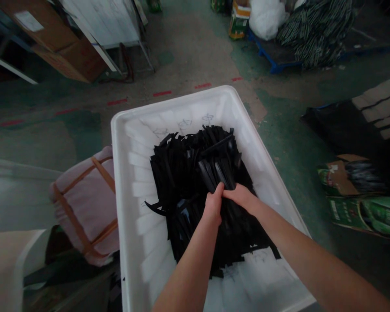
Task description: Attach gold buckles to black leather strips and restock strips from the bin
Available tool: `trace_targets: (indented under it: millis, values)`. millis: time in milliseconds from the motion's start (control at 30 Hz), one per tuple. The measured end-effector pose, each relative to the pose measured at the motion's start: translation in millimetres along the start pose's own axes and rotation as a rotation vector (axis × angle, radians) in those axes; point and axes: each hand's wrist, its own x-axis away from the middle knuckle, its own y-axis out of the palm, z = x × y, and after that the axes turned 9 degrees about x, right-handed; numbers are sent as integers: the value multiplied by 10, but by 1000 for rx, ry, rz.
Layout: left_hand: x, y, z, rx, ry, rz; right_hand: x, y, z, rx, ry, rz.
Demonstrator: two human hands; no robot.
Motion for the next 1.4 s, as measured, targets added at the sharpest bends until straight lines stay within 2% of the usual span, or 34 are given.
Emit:
trace_targets:
  millis: [100, 367, 533, 633, 767, 867, 967, 1067, 1167, 1267, 1400]
  values:
    - [142, -103, -149, 27, -16, 7, 159, 80, 115, 35, 14, 11]
    - [625, -375, -710, 46, -60, 61, 846, 263, 497, 19, 70, 25]
    - [915, -471, -861, 57, -21, 47, 1228, 300, 553, -33, 48, 0]
    - [1202, -500, -786, 14, 59, 73, 1488, 273, 411, 15, 40, 15]
    - [1768, -561, -554, -64, 209, 167, 1935, 210, 52, 48, -102, -11]
    - [2229, -667, -448, -2, 310, 208, 2311, 188, -232, 104, -226, -69]
    - [2615, -827, -450, 126, 383, 231, 2659, 242, -440, 169, -336, -119]
    - [2933, -1060, -492, 280, 431, 221, 2959, 409, -565, 254, -397, -154]
    - [3255, -1418, -530, 428, 488, 225, 3248, 717, -675, 347, -468, -223]
    - [3626, -1920, -595, 528, 540, 307, 3599, 1178, -815, 432, -541, -329]
    - [4197, -2692, -782, 677, 646, 468, 4173, 1955, -972, 549, -635, -519]
